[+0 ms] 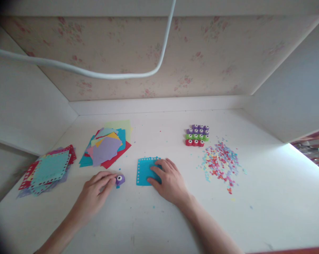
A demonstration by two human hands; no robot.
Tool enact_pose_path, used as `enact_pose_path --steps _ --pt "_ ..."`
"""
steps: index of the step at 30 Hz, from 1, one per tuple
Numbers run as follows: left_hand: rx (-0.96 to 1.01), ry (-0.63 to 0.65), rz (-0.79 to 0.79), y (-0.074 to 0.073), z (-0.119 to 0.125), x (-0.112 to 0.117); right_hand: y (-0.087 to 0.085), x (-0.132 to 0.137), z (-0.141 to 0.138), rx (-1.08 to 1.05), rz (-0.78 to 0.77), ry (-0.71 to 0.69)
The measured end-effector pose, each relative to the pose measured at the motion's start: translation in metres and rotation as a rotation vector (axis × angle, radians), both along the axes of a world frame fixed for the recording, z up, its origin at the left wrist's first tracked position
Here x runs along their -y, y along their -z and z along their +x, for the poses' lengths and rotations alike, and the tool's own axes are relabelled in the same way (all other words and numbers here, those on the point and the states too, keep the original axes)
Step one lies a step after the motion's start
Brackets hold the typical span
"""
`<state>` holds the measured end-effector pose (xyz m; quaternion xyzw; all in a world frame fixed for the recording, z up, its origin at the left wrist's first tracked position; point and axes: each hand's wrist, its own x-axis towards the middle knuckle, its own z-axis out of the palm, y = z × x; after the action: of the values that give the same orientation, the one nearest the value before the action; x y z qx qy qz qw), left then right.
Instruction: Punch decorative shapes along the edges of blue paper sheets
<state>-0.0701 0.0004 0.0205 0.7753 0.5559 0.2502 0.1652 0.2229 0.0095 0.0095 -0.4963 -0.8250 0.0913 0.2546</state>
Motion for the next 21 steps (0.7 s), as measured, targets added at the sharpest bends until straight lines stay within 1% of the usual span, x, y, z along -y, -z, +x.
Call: enact_pose_path --steps 3,6,9,11,13,15,17,19,21 --pt "-0.067 -0.03 0.134 0.011 -0.007 0.012 0.0 0.0 0.0 -0.003 0.004 -0.003" --pt "-0.098 -0.036 0.193 0.015 -0.003 0.015 0.0 0.0 0.0 -0.012 0.004 -0.003" --pt "-0.07 -0.027 0.208 0.013 0.006 0.013 -0.001 0.0 0.0 -0.04 0.002 0.003" --pt "-0.037 -0.02 0.215 0.011 0.01 0.012 -0.002 0.002 -0.001 -0.101 0.022 0.024" --pt "0.001 -0.008 0.224 0.008 0.014 0.014 -0.004 0.007 -0.003 -0.176 0.05 0.051" --pt "0.038 0.017 0.223 0.006 0.017 0.017 -0.01 0.017 -0.007 -0.239 0.036 0.053" --pt "0.066 0.076 0.204 0.003 0.022 0.021 -0.019 0.03 -0.014 -0.28 -0.046 0.006" --pt "0.077 0.155 0.183 -0.001 0.029 0.026 -0.029 0.044 -0.022 -0.32 -0.14 -0.082" --pt "0.075 0.225 0.179 -0.005 0.036 0.029 -0.038 0.054 -0.029 -0.35 -0.189 -0.174"
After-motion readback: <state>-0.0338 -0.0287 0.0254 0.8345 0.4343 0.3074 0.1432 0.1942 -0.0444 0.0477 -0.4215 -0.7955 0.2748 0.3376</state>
